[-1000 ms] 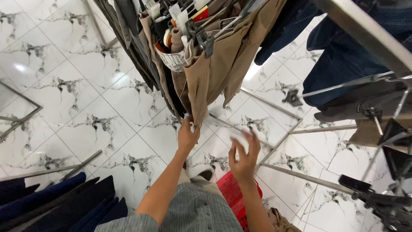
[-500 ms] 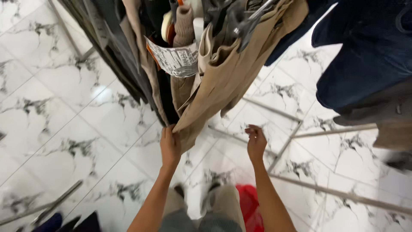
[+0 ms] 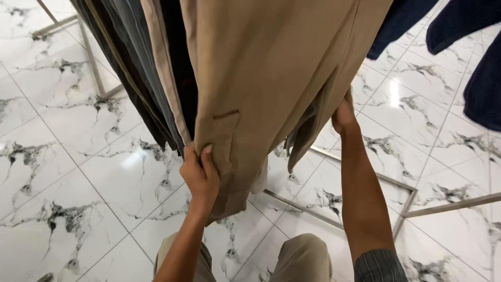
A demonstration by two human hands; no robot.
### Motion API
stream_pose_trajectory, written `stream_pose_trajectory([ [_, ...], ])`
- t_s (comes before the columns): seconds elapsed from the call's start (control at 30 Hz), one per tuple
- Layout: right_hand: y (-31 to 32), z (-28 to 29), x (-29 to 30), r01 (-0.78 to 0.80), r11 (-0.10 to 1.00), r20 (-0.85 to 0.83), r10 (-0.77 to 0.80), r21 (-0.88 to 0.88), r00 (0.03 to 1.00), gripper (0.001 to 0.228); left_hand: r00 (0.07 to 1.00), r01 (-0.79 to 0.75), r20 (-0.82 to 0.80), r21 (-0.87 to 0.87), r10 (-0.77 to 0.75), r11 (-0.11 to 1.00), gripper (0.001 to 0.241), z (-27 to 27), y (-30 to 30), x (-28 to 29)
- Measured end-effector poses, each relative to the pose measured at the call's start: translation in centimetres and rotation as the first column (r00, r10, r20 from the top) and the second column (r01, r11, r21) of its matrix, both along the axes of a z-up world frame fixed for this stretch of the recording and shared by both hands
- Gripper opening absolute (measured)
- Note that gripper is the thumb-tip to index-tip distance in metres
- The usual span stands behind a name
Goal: The person hangs trousers onto a rack by placing them on hangers and then hanging the hangers on a rail.
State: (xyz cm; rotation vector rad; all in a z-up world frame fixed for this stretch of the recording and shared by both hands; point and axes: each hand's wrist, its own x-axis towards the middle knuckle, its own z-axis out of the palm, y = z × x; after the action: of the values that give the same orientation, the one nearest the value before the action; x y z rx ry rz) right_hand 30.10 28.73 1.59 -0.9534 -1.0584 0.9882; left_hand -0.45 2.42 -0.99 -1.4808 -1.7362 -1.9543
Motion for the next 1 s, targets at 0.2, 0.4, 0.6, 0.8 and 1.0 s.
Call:
stream_pose_trajectory([
  [0.2, -2.7, 1.2, -2.8, -0.332, 0.940, -0.373, 0.280, -0.083, 0.885, 0.103, 0.998, -0.059, -0.030, 0.047, 0.060, 0.997, 0.017, 1.7, -0.1, -0.3],
  [0.4, 5.9, -4.4, 0.6, -0.539, 0.826, -0.352, 0.461, -0.165, 0.814, 0.091, 1.000, -0.031, 0.005, 0.039, 0.031, 0.999, 0.024, 0.2, 0.3, -1.9],
  [0.6, 17.8, -15.6, 7.4, -0.137, 0.986, 0.124, 0.125, 0.094, 0.984, 0.014, 0.972, -0.205, -0.105, 0.044, 0.208, 0.978, 0.021, -0.7, -1.0, -4.8],
  [0.8, 1.9, -1.1, 11.6, -0.101, 0.994, 0.229, 0.110, -0.049, 0.967, 0.054, 0.942, -0.334, 0.005, -0.093, 0.336, 0.938, 0.034, 1.4, -3.2, -4.2],
  [1.0, -0.1, -10.5, 12.4, -0.182, 0.961, 0.208, 0.225, -0.206, 0.952, 0.036, 0.884, -0.208, 0.315, -0.400, 0.347, 0.893, 0.074, -6.4, -3.2, 1.3],
])
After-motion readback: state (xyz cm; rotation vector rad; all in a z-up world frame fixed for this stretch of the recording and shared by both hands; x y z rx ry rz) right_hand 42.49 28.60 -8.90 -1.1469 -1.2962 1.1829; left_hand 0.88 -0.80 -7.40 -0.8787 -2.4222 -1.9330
